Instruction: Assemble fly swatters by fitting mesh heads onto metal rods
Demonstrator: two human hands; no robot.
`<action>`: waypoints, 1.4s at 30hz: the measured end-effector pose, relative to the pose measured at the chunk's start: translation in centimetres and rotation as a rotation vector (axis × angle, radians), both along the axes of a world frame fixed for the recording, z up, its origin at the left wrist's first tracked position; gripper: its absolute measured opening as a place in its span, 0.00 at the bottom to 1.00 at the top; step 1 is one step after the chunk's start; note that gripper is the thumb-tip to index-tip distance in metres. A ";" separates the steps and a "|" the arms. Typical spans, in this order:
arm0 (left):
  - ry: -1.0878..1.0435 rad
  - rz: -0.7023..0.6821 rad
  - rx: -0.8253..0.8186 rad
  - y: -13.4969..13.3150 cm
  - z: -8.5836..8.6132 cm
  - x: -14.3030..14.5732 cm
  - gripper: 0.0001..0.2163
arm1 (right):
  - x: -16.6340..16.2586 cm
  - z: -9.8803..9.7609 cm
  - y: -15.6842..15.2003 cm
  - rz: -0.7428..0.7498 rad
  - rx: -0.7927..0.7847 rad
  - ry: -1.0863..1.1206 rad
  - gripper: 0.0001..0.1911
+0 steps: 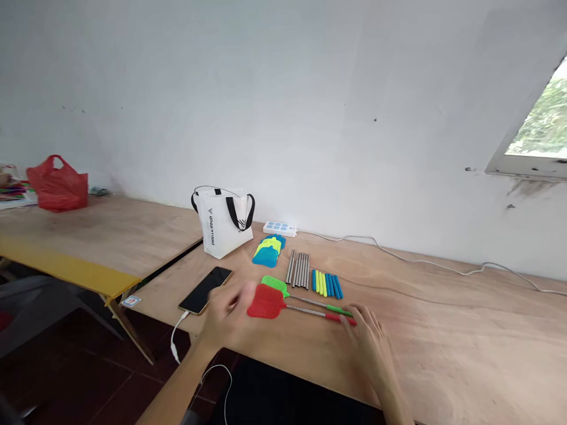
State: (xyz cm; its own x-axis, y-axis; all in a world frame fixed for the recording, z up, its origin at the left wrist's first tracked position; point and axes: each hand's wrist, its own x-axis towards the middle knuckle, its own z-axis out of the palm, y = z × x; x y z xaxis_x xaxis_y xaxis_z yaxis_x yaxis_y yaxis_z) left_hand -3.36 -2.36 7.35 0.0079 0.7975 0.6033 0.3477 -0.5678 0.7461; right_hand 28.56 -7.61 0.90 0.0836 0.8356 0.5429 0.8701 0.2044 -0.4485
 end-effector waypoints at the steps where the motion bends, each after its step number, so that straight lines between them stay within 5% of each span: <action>1: 0.107 -0.020 -0.016 0.5 -0.7 -0.1 0.20 | 0.3 -1.1 0.3 -0.026 -0.011 -0.030 0.21; 7: 0.478 0.160 -0.276 4.6 -5.8 -1.2 0.20 | 0.3 -3.8 0.5 0.022 -0.089 -0.139 0.19; 10: 0.575 0.163 -0.289 5.2 -6.8 -1.5 0.19 | 0.2 -3.9 0.6 -0.001 -0.081 -0.158 0.18; 42: 0.596 0.136 -0.265 5.2 -7.0 -1.4 0.18 | 0.1 -3.2 0.5 0.116 -0.116 -0.048 0.14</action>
State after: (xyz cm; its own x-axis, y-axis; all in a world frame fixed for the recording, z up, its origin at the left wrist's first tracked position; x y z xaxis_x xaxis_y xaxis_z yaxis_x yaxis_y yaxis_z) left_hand -4.76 2.86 0.33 0.1682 0.9357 0.3103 0.7994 -0.3136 0.5125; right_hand 28.71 -7.08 -2.30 -0.0411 0.8956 0.4429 0.8648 0.2540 -0.4332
